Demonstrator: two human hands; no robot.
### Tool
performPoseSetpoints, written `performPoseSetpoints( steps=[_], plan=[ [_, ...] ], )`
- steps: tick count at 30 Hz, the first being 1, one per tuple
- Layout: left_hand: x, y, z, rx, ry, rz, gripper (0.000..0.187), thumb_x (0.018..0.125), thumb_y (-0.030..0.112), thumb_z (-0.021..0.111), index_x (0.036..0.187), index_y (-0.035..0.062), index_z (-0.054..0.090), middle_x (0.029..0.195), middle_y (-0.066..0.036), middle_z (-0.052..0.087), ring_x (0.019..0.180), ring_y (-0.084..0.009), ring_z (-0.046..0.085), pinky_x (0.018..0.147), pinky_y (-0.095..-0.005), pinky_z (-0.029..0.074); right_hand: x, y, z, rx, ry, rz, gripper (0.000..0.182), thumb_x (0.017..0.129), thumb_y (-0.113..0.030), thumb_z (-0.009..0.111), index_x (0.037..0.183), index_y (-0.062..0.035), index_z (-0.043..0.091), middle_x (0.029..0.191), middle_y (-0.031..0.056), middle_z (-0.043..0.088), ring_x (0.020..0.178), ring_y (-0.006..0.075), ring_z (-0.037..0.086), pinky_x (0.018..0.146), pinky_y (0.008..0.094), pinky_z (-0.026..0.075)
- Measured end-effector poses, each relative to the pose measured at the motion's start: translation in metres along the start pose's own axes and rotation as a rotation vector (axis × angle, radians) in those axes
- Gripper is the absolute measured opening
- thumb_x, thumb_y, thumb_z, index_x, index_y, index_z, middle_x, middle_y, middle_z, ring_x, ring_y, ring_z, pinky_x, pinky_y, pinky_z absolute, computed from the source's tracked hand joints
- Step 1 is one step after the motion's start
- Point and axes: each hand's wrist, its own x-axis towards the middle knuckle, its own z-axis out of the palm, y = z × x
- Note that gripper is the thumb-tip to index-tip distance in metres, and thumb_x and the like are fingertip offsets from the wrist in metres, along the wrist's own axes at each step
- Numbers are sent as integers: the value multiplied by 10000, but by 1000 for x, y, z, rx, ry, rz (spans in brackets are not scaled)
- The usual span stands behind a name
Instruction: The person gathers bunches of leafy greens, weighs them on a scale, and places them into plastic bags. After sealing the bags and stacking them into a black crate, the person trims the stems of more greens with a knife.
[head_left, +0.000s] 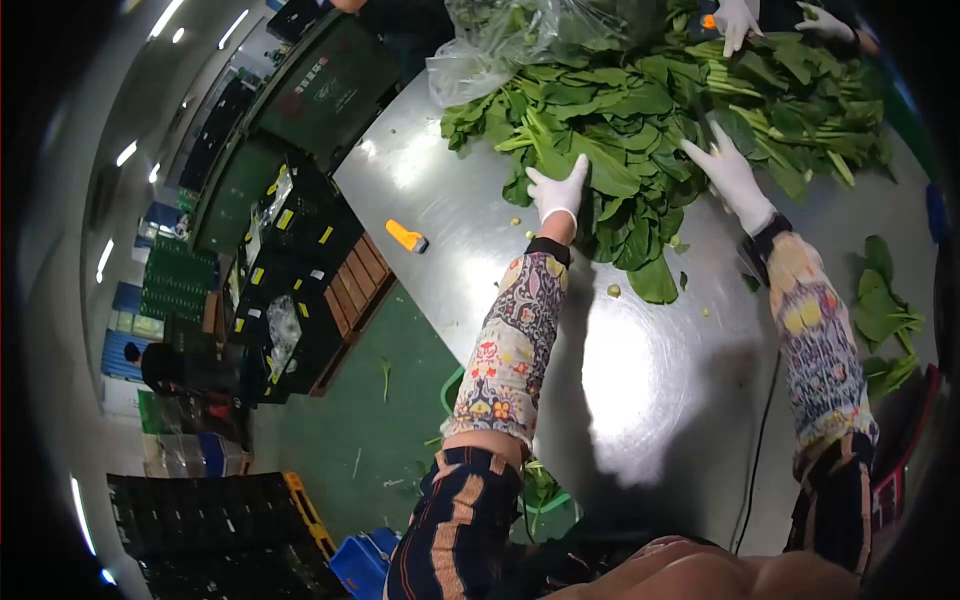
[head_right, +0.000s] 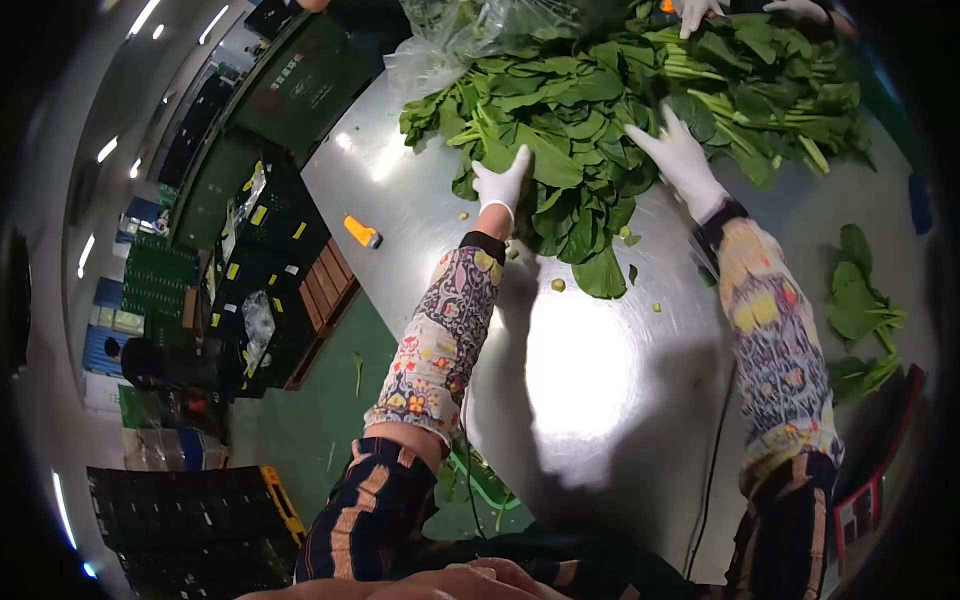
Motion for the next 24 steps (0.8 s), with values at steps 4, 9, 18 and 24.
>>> performPoseSetpoints(
  steps=[4, 9, 18, 24],
  plan=[
    [19, 9, 14, 99, -29, -13, 1089, 652, 385, 783, 1421, 11, 107, 1314, -266, 377, 1141, -368, 475, 940, -413, 409, 32, 11, 60, 27, -124, 82, 713, 724, -354, 699, 1271, 10, 423, 868, 133, 625, 785, 278, 612, 701, 344, 483],
    [4, -8, 17, -414, -478, 89, 331, 751, -52, 621, 1068, -9, 540, 887, -91, 634, 729, -189, 620, 667, -306, 524, -46, -22, 61, 412, -147, 210, 424, 741, -191, 686, 1091, -15, 523, 734, 93, 605, 611, 163, 550, 541, 334, 451],
    [-132, -111, -114, 146, -1081, 394, 594, 765, -46, 606, 1321, 32, 412, 1287, -110, 444, 1208, -201, 406, 984, -298, 360, -361, -104, 12, 383, 52, 294, 299, 739, -83, 724, 912, 30, 508, 839, 159, 605, 654, 243, 627, 577, 333, 488],
    [-130, -76, -150, 477, -1186, 880, 658, 742, -65, 630, 1338, 117, 419, 1332, -102, 440, 1221, -223, 410, 1029, -310, 323, -432, -132, 88, 790, -267, 77, 356, 840, -217, 641, 1078, 32, 555, 802, 131, 630, 616, 172, 607, 598, 285, 474]
  ],
)
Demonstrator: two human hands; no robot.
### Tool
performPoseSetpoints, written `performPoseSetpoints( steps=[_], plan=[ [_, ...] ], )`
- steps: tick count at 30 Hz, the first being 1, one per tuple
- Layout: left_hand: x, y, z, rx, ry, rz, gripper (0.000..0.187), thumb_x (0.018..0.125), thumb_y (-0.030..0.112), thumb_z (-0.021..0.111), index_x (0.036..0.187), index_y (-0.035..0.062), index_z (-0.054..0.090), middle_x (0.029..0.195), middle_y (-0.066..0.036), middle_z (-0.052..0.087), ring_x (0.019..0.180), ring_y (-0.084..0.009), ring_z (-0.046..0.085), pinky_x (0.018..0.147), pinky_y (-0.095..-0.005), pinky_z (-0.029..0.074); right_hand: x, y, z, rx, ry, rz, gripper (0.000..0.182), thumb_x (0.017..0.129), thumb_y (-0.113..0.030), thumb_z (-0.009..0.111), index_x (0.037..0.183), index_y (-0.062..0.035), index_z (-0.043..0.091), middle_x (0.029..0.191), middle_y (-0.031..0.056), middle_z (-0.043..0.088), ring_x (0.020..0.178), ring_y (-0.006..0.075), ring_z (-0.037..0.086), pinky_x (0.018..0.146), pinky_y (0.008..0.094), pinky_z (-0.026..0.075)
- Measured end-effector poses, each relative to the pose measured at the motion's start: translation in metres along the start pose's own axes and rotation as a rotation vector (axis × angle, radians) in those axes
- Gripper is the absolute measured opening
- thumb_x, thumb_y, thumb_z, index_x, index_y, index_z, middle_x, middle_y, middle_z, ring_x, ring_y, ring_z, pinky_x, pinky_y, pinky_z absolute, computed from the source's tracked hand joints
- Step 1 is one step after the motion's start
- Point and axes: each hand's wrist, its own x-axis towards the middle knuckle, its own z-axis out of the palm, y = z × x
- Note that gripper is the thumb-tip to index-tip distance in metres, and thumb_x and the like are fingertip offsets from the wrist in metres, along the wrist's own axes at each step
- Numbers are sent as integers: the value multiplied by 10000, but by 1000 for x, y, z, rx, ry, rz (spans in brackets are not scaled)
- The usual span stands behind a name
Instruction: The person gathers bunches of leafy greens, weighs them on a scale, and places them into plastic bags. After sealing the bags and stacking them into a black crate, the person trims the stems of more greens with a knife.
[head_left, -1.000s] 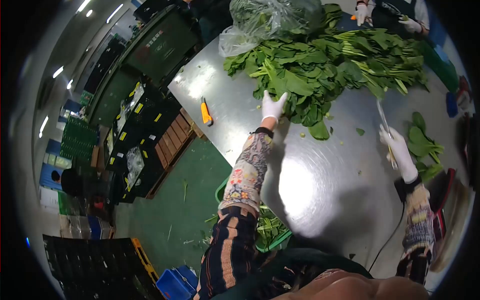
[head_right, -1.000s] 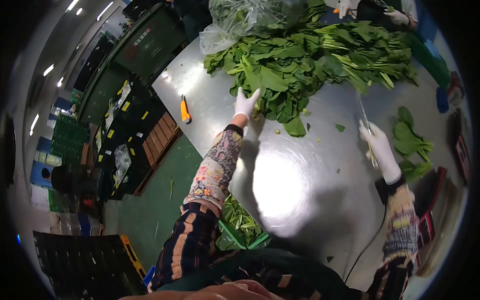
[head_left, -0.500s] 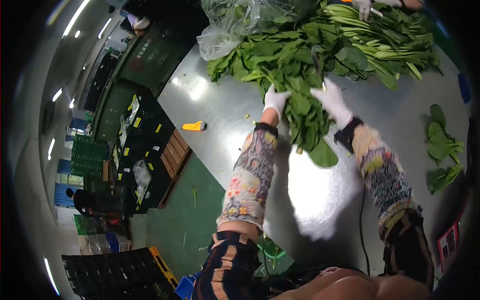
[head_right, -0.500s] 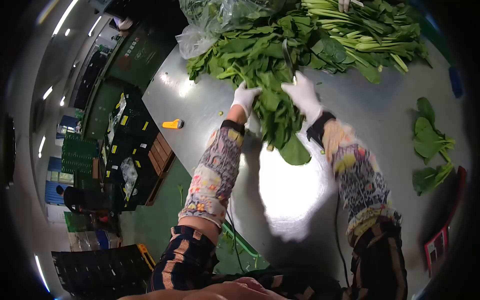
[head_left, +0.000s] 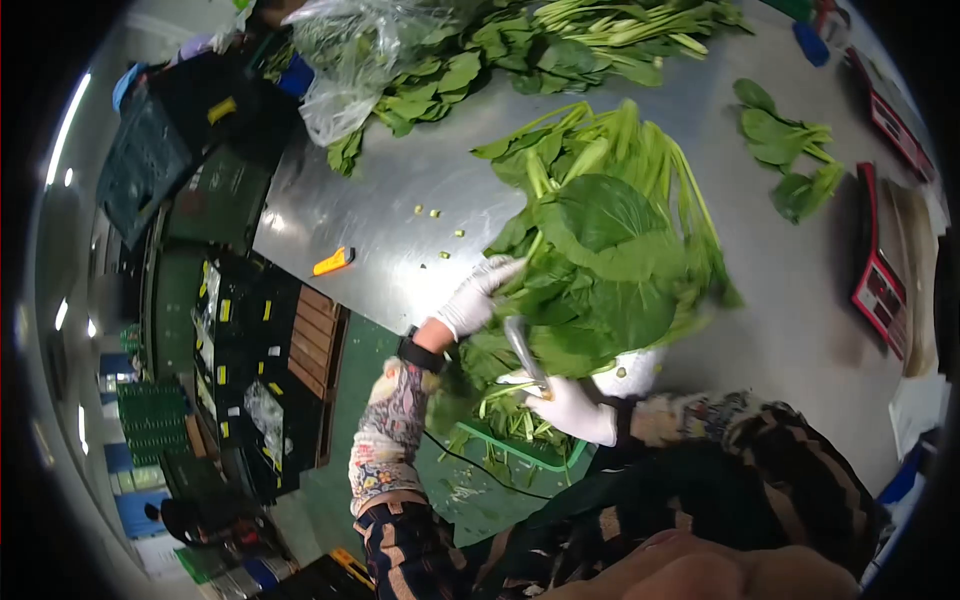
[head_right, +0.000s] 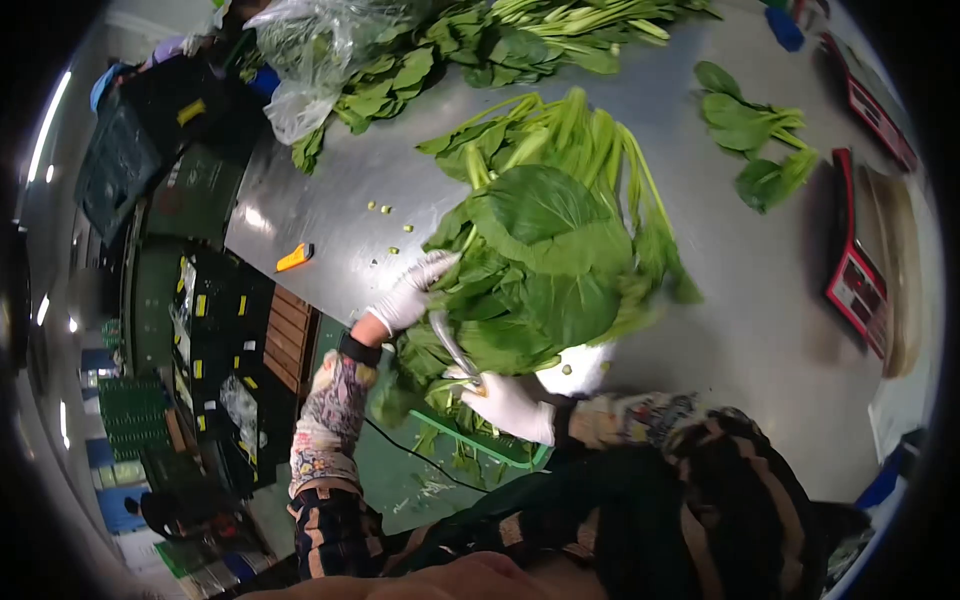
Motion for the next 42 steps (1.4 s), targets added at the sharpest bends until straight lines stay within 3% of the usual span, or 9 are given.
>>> performPoseSetpoints(
  steps=[2, 4, 8, 15, 17, 25, 33, 38, 42],
  plan=[
    [18, -12, -14, 35, -5, -80, 659, 762, -63, 616, 1349, 154, 411, 1335, -108, 455, 1217, -216, 426, 1020, -308, 334, 16, -12, 11, -139, -65, -37, 374, 882, -267, 568, 1127, 13, 531, 722, 74, 610, 532, 167, 556, 538, 285, 453],
    [21, -11, -22, -125, 42, -204, 648, 792, -33, 597, 1363, 193, 391, 1289, -125, 506, 1165, -229, 487, 975, -293, 374, 22, -50, -3, -20, -358, 494, 374, 877, -308, 570, 1077, 1, 510, 694, 71, 571, 513, 154, 534, 504, 293, 432],
    [9, 23, -24, -49, 199, -239, 609, 733, -41, 559, 1299, 167, 473, 1238, -133, 540, 1134, -240, 511, 963, -300, 389, 18, -146, -74, -284, -669, 312, 322, 884, -270, 553, 1045, 4, 500, 775, 71, 599, 611, 129, 578, 513, 281, 446],
    [82, 69, -63, 242, 835, 112, 335, 759, 181, 644, 1075, 84, 595, 1087, -143, 582, 1037, -302, 544, 900, -352, 426, -1, -152, -225, 29, 314, 241, 243, 869, -126, 571, 1080, -10, 535, 815, 49, 615, 652, 63, 590, 487, 175, 439],
    [134, 98, -63, 298, 714, 55, 492, 796, 327, 640, 1200, 71, 523, 1201, -172, 535, 1117, -308, 506, 959, -358, 394, -6, -96, -262, -223, 681, 335, 231, 873, -131, 569, 1068, -13, 531, 746, 25, 594, 559, 63, 554, 437, 202, 429],
    [299, 78, -9, 304, 129, -544, 902, 709, 722, 518, 1331, 75, 421, 1277, -183, 503, 1217, -332, 441, 1023, -379, 329, 3, -82, -212, -66, 372, 464, 300, 828, -82, 572, 1114, -5, 528, 759, 56, 549, 559, 93, 515, 477, 238, 462],
    [248, 150, 98, 230, -319, 141, 482, 803, 414, 648, 1197, 147, 571, 1191, -146, 566, 1090, -279, 543, 951, -327, 413, -39, -73, -188, -914, 98, -548, 240, 787, -134, 636, 973, -14, 544, 905, 153, 529, 666, 263, 557, 590, 345, 475],
    [209, 188, 111, 203, -142, 444, 460, 790, 271, 671, 1215, 139, 553, 1178, -152, 566, 1084, -314, 534, 946, -349, 418, -90, -111, -200, -307, -458, 106, 176, 826, -139, 596, 950, -13, 592, 803, 158, 623, 634, 275, 594, 577, 344, 467],
    [157, 211, 83, 256, 138, 464, 394, 798, 164, 661, 1180, 113, 583, 1167, -121, 580, 1079, -274, 542, 941, -339, 422, -126, -154, -246, -298, 25, 37, 151, 770, -83, 662, 894, -10, 617, 843, 119, 638, 699, 263, 616, 632, 315, 493]
  ],
)
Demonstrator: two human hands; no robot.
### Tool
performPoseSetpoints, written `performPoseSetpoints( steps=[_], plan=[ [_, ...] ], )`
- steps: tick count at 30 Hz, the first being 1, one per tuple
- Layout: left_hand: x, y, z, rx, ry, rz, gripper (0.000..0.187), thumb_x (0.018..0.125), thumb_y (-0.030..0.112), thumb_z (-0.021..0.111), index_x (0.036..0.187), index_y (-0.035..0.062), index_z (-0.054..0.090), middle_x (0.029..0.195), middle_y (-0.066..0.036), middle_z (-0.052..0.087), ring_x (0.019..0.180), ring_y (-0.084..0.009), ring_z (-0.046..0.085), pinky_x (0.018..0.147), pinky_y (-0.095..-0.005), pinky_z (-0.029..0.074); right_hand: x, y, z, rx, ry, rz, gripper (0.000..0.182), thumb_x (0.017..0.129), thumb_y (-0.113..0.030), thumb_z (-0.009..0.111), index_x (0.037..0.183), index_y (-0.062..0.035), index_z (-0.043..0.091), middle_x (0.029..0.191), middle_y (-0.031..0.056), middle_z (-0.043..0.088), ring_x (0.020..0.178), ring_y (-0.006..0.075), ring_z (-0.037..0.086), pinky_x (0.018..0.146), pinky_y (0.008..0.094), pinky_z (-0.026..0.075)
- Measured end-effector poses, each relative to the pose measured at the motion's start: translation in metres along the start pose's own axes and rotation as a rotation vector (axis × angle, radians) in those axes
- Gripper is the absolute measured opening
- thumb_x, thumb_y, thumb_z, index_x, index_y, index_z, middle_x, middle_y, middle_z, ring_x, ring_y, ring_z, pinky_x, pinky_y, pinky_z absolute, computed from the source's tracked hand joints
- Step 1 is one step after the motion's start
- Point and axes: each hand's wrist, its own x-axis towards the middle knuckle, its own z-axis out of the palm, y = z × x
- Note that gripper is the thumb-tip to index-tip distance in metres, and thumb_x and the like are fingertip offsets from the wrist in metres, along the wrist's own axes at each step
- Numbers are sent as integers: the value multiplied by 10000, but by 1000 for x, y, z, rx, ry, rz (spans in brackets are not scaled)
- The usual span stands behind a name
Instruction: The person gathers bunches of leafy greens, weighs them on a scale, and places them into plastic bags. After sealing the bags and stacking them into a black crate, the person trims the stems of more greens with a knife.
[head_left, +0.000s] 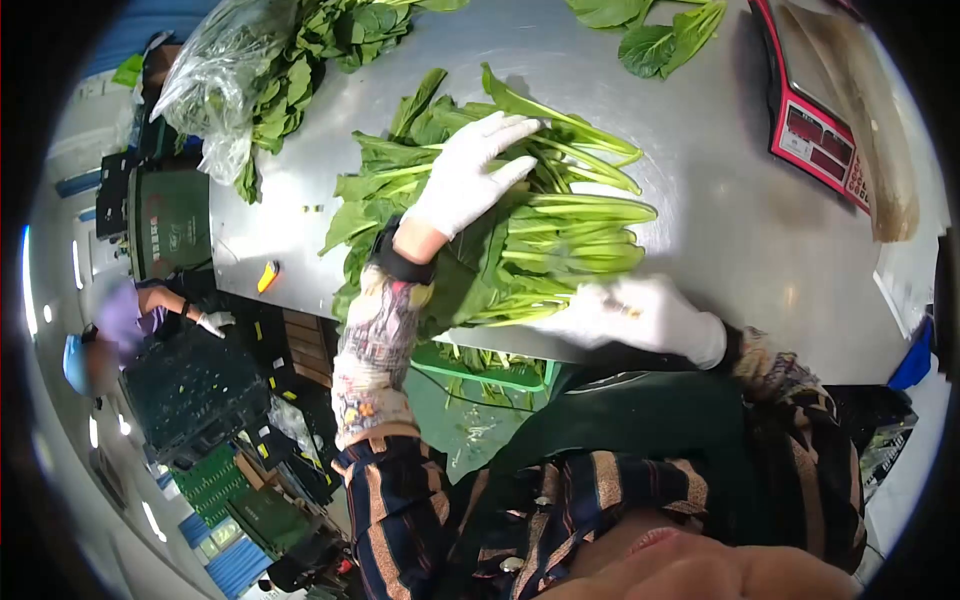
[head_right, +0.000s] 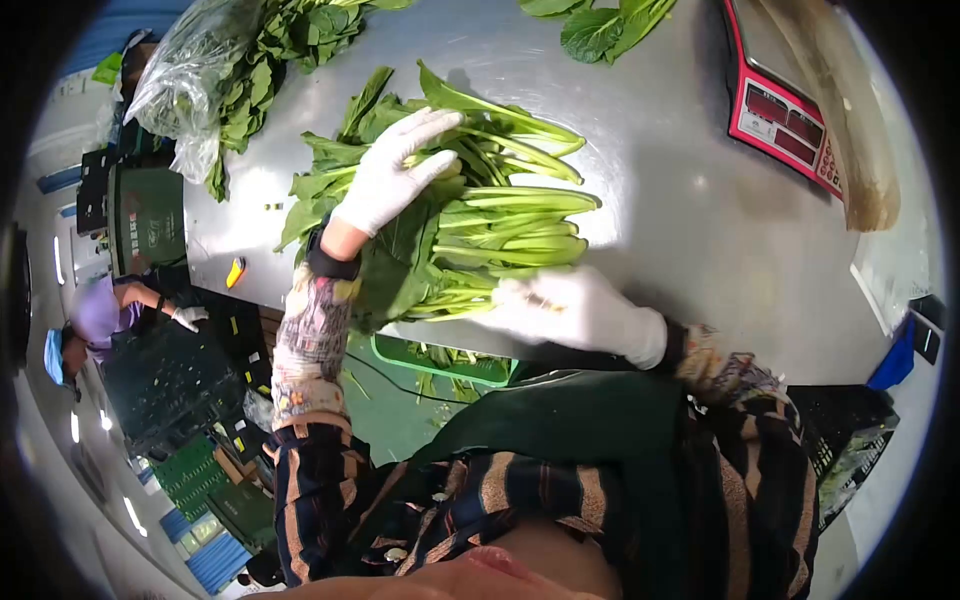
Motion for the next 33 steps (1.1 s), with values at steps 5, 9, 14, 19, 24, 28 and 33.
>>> performPoseSetpoints(
  steps=[5, 9, 14, 19, 24, 28, 33],
  plan=[
    [-62, 62, -9, -82, 240, -224, 358, 750, 106, 700, 1102, 91, 635, 1030, -94, 632, 973, -237, 579, 883, -327, 447, -4, 65, -39, -344, 596, 83, 261, 741, -100, 685, 969, 5, 615, 848, 115, 636, 772, 263, 617, 693, 331, 492],
    [-78, 101, 32, -10, 297, -171, 432, 680, 146, 755, 1090, 82, 636, 982, -96, 631, 952, -271, 574, 862, -351, 452, 1, 69, -56, -134, 408, 55, 277, 771, -111, 668, 1016, -1, 600, 817, 123, 592, 719, 184, 582, 655, 294, 465],
    [-55, 153, 40, 282, 383, -52, 480, 684, 238, 732, 1129, 113, 603, 1113, -62, 598, 1035, -265, 540, 877, -356, 403, -1, -25, -67, -297, 276, 36, 232, 780, -112, 673, 977, -6, 612, 735, 77, 562, 652, 133, 522, 600, 276, 427],
    [-81, 185, -15, 145, 670, 39, 432, 665, 110, 730, 1081, 73, 618, 881, -77, 624, 740, -223, 594, 668, -310, 482, -5, -90, -27, -46, 208, 3, 339, 807, -110, 614, 1120, 0, 549, 695, -17, 491, 604, 56, 446, 549, 209, 372],
    [-179, 243, -84, -784, 1191, -215, 262, 774, 22, 647, 1009, -67, 573, 868, -112, 621, 661, -143, 583, 610, -267, 493, 1, -115, 21, 542, 21, 159, 340, 917, -154, 395, 1190, 38, 462, 717, 4, 476, 583, 63, 440, 548, 175, 394],
    [-237, 240, -83, -766, 1172, -608, 221, 825, 61, 630, 1014, -37, 570, 835, -63, 605, 612, -96, 535, 551, -215, 434, 9, -122, 58, 381, -312, 186, 258, 945, -141, 423, 1150, -1, 497, 766, 21, 546, 698, 71, 518, 673, 215, 429],
    [-282, 199, -38, -719, 1191, -738, 220, 833, 70, 649, 1026, -10, 580, 844, -20, 609, 689, -60, 545, 618, -204, 447, 15, -118, 114, -24, -342, 23, 212, 875, -54, 539, 1082, -7, 551, 769, 38, 567, 690, 76, 520, 652, 237, 441]
  ],
)
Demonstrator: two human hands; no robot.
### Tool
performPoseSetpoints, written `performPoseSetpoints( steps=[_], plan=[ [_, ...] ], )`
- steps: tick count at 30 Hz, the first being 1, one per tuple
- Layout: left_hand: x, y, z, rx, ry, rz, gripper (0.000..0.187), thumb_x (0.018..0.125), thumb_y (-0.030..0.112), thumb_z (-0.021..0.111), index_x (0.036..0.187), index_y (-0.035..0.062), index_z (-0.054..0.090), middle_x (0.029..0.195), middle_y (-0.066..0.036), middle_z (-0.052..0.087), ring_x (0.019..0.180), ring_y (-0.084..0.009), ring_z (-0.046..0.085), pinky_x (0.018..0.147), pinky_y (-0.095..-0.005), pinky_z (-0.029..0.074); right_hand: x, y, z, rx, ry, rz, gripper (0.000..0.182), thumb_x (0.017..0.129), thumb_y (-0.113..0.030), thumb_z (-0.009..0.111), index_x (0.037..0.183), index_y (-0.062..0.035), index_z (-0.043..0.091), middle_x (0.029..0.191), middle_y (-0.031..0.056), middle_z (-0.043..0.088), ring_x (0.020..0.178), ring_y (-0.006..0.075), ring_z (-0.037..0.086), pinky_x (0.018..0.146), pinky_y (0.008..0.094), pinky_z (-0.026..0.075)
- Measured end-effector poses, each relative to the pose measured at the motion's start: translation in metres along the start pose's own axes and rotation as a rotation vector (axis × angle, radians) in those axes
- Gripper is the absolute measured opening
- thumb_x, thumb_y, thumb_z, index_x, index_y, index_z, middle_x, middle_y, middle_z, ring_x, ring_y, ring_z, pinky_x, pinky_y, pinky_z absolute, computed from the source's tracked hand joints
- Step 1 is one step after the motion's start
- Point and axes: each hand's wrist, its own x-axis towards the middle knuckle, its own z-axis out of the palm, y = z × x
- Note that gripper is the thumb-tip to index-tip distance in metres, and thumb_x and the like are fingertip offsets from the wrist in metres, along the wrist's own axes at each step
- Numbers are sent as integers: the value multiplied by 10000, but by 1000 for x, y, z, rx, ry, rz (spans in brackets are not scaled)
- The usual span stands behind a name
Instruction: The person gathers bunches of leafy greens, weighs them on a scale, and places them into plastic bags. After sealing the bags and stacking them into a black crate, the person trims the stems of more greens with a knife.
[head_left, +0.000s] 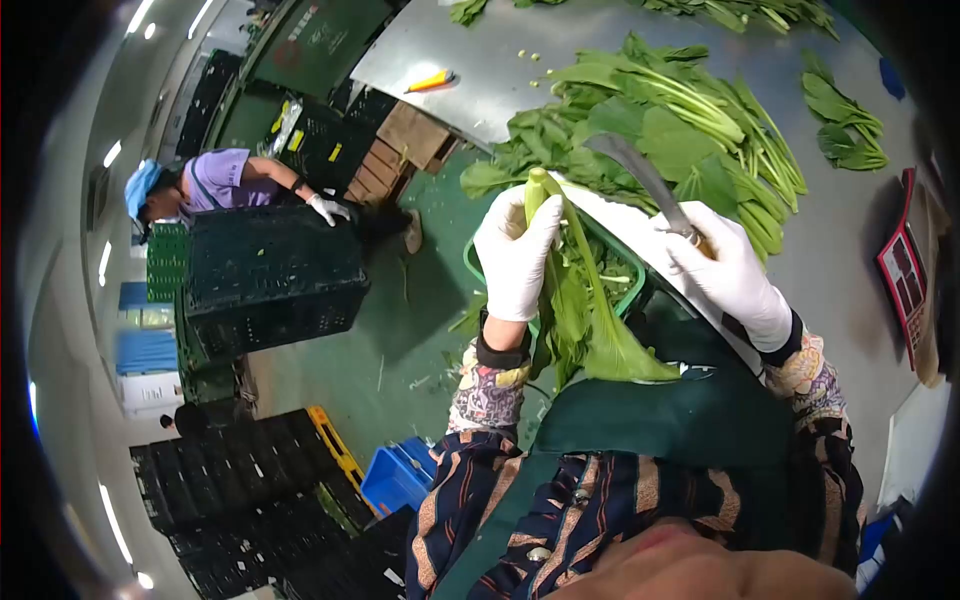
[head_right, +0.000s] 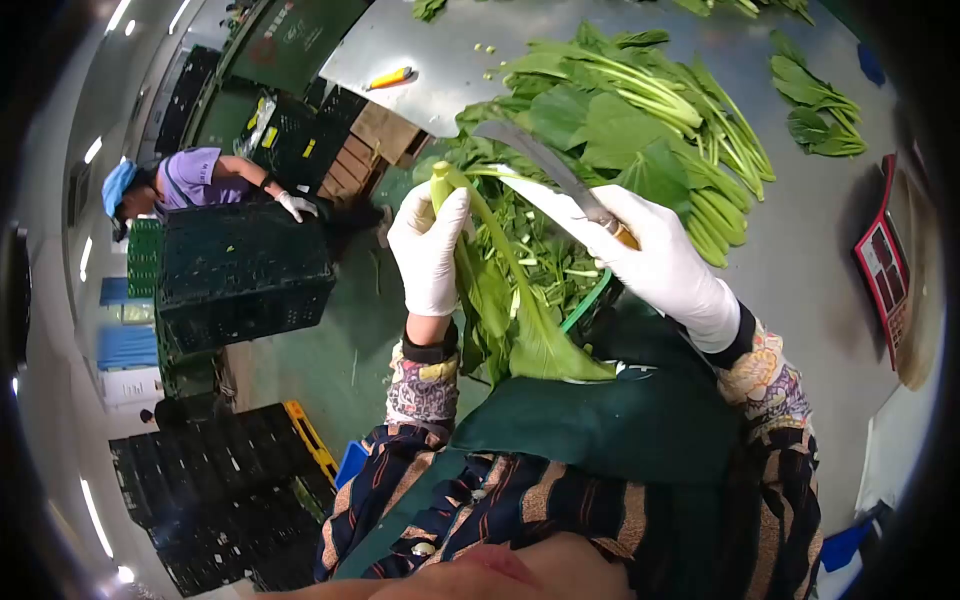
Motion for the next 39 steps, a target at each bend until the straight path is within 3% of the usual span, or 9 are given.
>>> performPoseSetpoints(
  steps=[5, 12, 19, 22, 27, 32, 35, 37, 39],
  plan=[
    [-10, -20, -24, 674, 190, 482, 223, 753, 118, 715, 934, 30, 618, 776, -84, 643, 617, -169, 608, 613, -247, 490, 38, -1, 52, -595, 177, -580, 323, 793, -131, 585, 1116, -113, 584, 819, 76, 631, 618, 240, 596, 558, 316, 491],
    [-21, -40, -46, 843, 253, 608, 243, 720, 122, 719, 930, 37, 630, 795, -120, 639, 660, -250, 622, 615, -275, 498, 60, 38, 74, -650, -53, -365, 350, 806, -151, 530, 1154, -114, 549, 810, 140, 621, 641, 288, 597, 579, 352, 492],
    [-8, -52, -70, 653, 319, 400, 207, 751, 86, 704, 941, 27, 645, 838, -95, 663, 704, -167, 626, 683, -268, 500, 39, 50, 77, -424, 130, -184, 408, 812, -85, 528, 1217, -134, 514, 922, 141, 623, 827, 294, 623, 761, 347, 501],
    [-14, -53, -46, 644, 182, 322, 213, 752, 104, 695, 943, 26, 642, 831, -115, 651, 699, -202, 625, 689, -278, 496, 38, 25, 79, -373, 96, -365, 134, 798, -81, 539, 912, -22, 578, 894, 116, 588, 805, 279, 558, 726, 355, 454],
    [-17, -60, -19, 487, 41, 322, 237, 743, 113, 707, 943, 9, 632, 792, -119, 641, 663, -188, 609, 635, -266, 478, 33, 13, 71, -578, 90, -396, 90, 779, -85, 553, 857, -44, 574, 870, 116, 587, 817, 272, 562, 722, 361, 455],
    [-20, -57, -15, 458, -13, 322, 239, 748, 89, 709, 959, 5, 636, 831, -88, 655, 702, -142, 608, 690, -257, 488, 39, 12, 71, -293, 241, -407, 256, 786, -121, 569, 1024, -29, 588, 943, 127, 604, 802, 282, 599, 697, 363, 484],
    [12, -92, -55, 845, 111, 595, 231, 763, 95, 684, 984, 37, 644, 900, -114, 664, 753, -212, 642, 729, -301, 505, 63, 39, 71, -468, -125, -117, 506, 832, -230, 564, 1286, -50, 435, 1099, 168, 591, 848, 293, 610, 755, 331, 499],
    [37, -136, -126, 1443, 195, 35, 237, 776, 131, 663, 995, 41, 644, 945, -160, 653, 801, -289, 642, 743, -339, 509, 63, 41, 65, -241, -108, 32, 545, 857, -285, 557, 1315, -39, 395, 1086, 154, 601, 812, 255, 612, 726, 309, 496],
    [40, -183, -178, 1311, 381, 151, 209, 814, 139, 636, 996, 36, 630, 920, -128, 655, 783, -230, 630, 728, -319, 496, 84, 76, 77, -178, 73, -387, 534, 855, -320, 573, 1294, -52, 430, 1085, 152, 602, 768, 222, 611, 660, 316, 505]
  ],
)
